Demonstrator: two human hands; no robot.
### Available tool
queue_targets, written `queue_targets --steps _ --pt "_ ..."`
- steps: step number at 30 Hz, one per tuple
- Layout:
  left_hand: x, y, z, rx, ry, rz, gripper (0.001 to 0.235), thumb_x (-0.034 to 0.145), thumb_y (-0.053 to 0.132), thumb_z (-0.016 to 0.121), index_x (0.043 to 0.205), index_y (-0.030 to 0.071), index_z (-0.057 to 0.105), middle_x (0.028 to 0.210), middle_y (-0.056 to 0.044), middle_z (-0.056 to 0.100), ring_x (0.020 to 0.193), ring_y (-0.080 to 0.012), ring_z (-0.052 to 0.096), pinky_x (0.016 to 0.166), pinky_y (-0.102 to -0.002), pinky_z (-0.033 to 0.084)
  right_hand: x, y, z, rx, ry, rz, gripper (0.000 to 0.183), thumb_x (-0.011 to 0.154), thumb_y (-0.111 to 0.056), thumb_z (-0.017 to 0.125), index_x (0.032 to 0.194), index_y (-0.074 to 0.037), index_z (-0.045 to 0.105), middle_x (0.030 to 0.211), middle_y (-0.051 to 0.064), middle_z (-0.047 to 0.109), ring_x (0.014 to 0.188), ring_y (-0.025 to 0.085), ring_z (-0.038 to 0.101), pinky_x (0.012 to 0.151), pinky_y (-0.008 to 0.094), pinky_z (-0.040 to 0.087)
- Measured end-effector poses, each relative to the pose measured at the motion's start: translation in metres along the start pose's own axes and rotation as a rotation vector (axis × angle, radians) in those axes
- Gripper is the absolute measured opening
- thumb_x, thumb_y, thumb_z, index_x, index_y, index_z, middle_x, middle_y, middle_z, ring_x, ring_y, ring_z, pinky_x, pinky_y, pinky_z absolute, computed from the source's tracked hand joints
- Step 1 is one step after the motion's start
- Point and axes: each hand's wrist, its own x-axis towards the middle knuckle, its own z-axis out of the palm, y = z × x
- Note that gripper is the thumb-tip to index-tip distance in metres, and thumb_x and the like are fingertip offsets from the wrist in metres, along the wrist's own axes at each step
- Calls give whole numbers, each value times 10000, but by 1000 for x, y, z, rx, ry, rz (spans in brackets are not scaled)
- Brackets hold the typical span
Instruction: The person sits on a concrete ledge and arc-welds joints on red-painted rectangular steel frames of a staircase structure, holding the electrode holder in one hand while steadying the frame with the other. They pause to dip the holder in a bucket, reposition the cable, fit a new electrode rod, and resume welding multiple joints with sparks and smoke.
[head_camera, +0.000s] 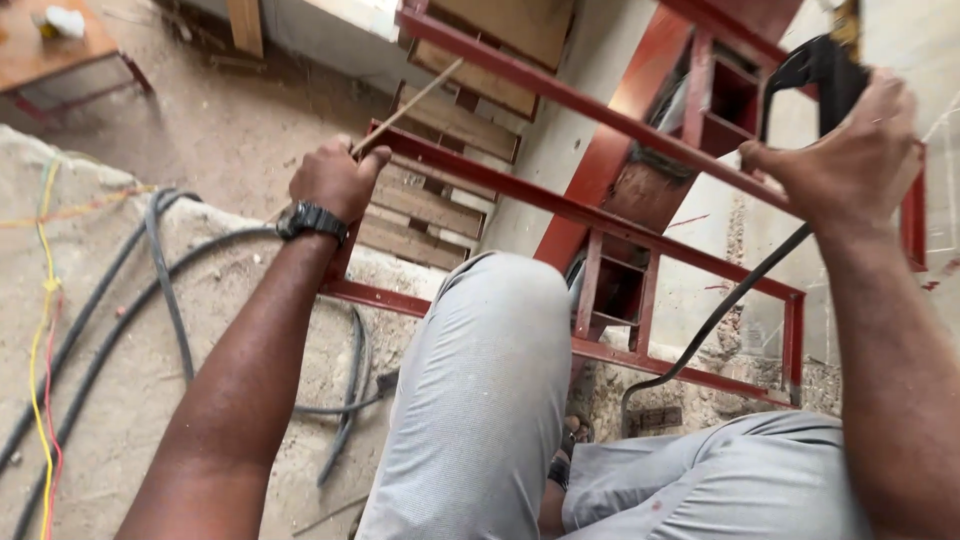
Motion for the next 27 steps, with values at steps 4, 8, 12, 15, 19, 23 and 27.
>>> queue_targets --steps 4,8,12,15,19,23,27 --pt "2 -1 1 -55 -21 -9 535 946 658 622 996 129 683 763 -60 688 670 -204 653 592 -410 528 2 -2 -3 -47 88 -104 933 775 -492 985 1311 82 483 1136 170 583 1038 263 637 794 326 592" --pt "4 0 2 -119 -49 -17 515 946 638 633 989 129 695 796 -69 701 691 -201 662 604 -399 533 1 10 5 -131 168 -196 1022 778 -500 948 1395 120 421 1202 188 609 1100 250 655 954 337 612" --pt "1 3 -5 -117 -57 6 520 959 630 645 993 115 702 816 -81 706 709 -205 660 620 -414 525 5 4 3 -84 148 -152 1074 775 -474 1004 1393 169 406 1196 247 621 1126 313 662 914 371 605" --pt "0 3 -5 -156 -14 41 482 937 606 678 1022 132 715 832 -79 703 716 -202 649 632 -418 515 6 10 10 44 66 -31 1098 796 -468 986 1429 201 389 1214 271 614 1141 340 660 939 371 597" --pt "2 0 0 -137 -36 -18 535 937 644 653 1017 116 683 786 -70 686 675 -201 642 604 -400 528 8 6 11 129 90 16 1100 741 -454 986 1442 153 393 1253 229 625 1162 308 665 978 352 605" --pt "-7 -3 -1 76 312 97 675 897 731 686 1038 72 649 757 -62 655 631 -200 609 572 -384 513 17 -30 -4 100 45 84 1152 731 -480 1005 1468 174 409 1229 230 635 930 239 671 763 297 621" --pt "-71 48 -74 -175 213 15 788 838 748 672 1161 35 584 808 -64 642 630 -187 618 543 -371 519 19 -73 -35 -250 -171 117 1178 697 -591 962 1496 104 447 1025 193 653 638 221 619 444 336 538"
